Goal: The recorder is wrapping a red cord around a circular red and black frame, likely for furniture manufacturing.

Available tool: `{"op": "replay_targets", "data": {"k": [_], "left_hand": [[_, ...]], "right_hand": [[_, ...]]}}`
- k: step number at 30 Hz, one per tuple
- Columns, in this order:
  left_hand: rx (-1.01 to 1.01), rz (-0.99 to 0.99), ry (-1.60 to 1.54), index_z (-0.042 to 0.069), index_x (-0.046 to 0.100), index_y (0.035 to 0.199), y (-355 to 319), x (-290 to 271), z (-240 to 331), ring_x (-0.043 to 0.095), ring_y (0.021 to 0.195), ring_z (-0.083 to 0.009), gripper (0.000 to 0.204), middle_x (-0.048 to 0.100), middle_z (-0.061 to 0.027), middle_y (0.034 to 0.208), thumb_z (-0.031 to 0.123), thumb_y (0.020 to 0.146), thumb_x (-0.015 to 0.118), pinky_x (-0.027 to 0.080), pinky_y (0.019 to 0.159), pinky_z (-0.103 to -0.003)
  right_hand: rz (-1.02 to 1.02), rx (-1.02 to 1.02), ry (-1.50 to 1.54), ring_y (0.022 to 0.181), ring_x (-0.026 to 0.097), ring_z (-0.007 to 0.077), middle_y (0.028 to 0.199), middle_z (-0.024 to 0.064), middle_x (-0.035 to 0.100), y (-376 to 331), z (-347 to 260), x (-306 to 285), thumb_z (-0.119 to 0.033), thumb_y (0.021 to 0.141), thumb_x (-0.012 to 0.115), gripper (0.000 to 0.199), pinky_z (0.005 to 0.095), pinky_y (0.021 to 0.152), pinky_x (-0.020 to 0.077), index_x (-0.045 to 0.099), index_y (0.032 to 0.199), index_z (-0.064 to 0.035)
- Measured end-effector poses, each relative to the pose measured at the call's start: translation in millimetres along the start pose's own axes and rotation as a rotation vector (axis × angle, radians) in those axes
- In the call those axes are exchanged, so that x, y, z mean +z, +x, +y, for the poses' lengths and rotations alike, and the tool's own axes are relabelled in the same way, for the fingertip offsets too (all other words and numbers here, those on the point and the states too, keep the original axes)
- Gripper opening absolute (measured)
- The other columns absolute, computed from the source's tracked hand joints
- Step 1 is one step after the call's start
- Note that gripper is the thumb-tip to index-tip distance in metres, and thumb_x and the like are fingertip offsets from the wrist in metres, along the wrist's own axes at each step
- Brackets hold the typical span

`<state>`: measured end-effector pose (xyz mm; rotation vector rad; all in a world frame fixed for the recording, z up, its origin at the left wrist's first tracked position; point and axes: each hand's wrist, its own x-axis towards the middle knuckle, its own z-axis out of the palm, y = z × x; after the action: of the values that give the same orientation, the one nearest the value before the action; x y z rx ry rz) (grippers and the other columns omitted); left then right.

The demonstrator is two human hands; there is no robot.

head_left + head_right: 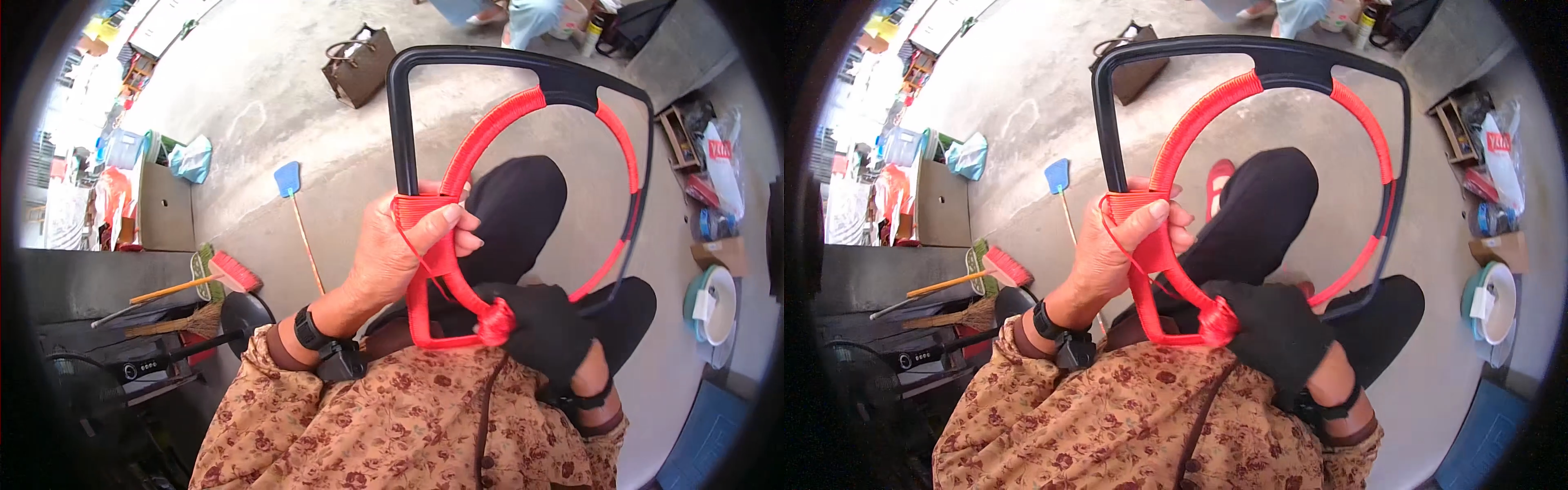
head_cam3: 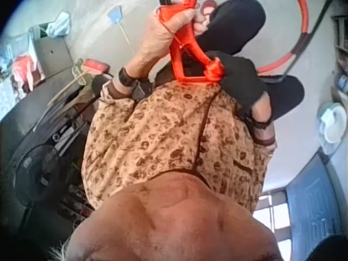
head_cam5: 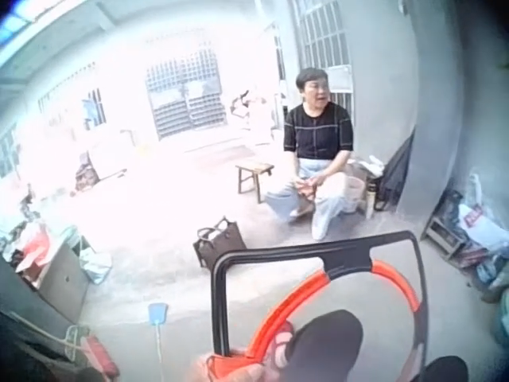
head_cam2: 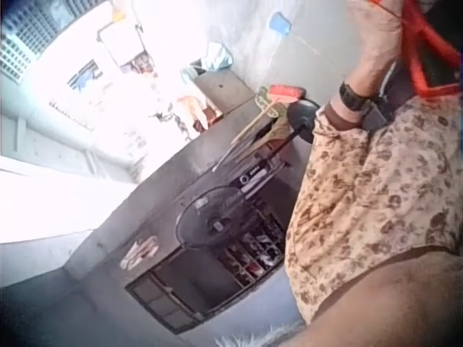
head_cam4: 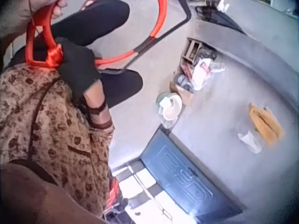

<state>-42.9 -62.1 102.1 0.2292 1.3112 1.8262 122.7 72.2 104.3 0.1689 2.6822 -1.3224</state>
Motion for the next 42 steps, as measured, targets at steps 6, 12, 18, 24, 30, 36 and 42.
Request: {"op": "replay_targets", "data": {"k": [6, 12, 18, 24, 30, 36, 42], "left_hand": [[0.089, 0.002, 0.142, -0.004, 0.056, 0.104, 7.3, 1.0, -8.0, 0.068, 0.07, -0.021, 0.024, 0.067, -0.0152, 0.084, 0.015, 0.09, 0.061, 0.057, 0.063, -0.03], [0.078, -0.02, 0.213, -0.003, 0.057, 0.101, 6.9, -0.2, -9.9, 0.068, 0.068, -0.0211, 0.022, 0.067, -0.0145, 0.081, 0.016, 0.089, 0.062, 0.056, 0.058, -0.029], [0.048, 0.01, 0.258, -0.003, 0.058, 0.099, 9.6, -5.1, -11.8, 0.068, 0.067, -0.0203, 0.024, 0.066, -0.0137, 0.078, 0.018, 0.09, 0.062, 0.056, 0.058, -0.029], [-0.016, -0.078, 0.274, -0.004, 0.055, 0.108, 16.9, -9.5, -6.1, 0.068, 0.071, -0.0201, 0.033, 0.067, -0.0148, 0.084, 0.018, 0.086, 0.065, 0.057, 0.065, -0.031], [-0.251, -0.73, -0.297, -0.009, 0.036, 0.134, 40.2, -18.2, -11.0, 0.065, 0.095, -0.0256, 0.082, 0.06, -0.0189, 0.11, 0.027, 0.071, 0.073, 0.052, 0.089, -0.036], [-0.263, -0.713, -0.3, 0.004, 0.047, 0.085, 16.7, 23.3, -24.9, 0.052, 0.053, -0.0188, 0.032, 0.054, -0.0068, 0.061, 0.034, 0.087, 0.06, 0.044, 0.05, -0.03], [-0.411, -1.136, -0.565, 0.004, 0.049, 0.076, 6.8, 32.7, -33.2, 0.057, 0.048, -0.0194, 0.033, 0.058, -0.0105, 0.058, 0.029, 0.08, 0.071, 0.042, 0.042, -0.029]], "right_hand": [[0.067, -0.022, 0.086, 0.072, 0.063, 0.0345, 0.077, 0.0136, 0.064, 1.4, 22.9, 30.9, -0.013, 0.074, 0.066, 0.025, 0.0427, 0.063, 0.049, 0.06, 0.098, -0.011], [0.053, -0.022, 0.165, 0.074, 0.063, 0.035, 0.078, 0.0142, 0.064, -0.3, 29.4, 43.6, -0.012, 0.073, 0.066, 0.026, 0.0426, 0.062, 0.0494, 0.061, 0.098, -0.0105], [0.098, -0.024, 0.211, 0.074, 0.063, 0.0353, 0.077, 0.0142, 0.064, -2.0, 29.7, 49.2, -0.013, 0.072, 0.067, 0.027, 0.0421, 0.063, 0.0494, 0.061, 0.098, -0.011], [0.086, 0.043, 0.183, 0.075, 0.062, 0.0361, 0.078, 0.0149, 0.064, 0.3, 24.2, 46.2, -0.015, 0.075, 0.068, 0.024, 0.041, 0.063, 0.0494, 0.062, 0.097, -0.0098], [0.137, 0.018, 0.35, 0.079, 0.065, 0.0307, 0.085, 0.0142, 0.066, 0.8, 40.6, 52.3, -0.016, 0.076, 0.07, 0.032, 0.0371, 0.065, 0.0487, 0.062, 0.106, -0.0077], [0.233, 0.118, 0.204, 0.081, 0.064, 0.018, 0.091, 0.0068, 0.067, -41.9, 64.0, 57.5, -0.017, 0.083, 0.07, 0.036, 0.0299, 0.076, 0.0504, 0.06, 0.116, -0.0075], [0.964, 0.041, 1.255, 0.078, 0.062, 0.0173, 0.089, 0.0085, 0.065, -97.8, 57.7, 32.5, -0.017, 0.089, 0.059, 0.029, 0.0298, 0.071, 0.0509, 0.056, 0.114, -0.0013]]}}
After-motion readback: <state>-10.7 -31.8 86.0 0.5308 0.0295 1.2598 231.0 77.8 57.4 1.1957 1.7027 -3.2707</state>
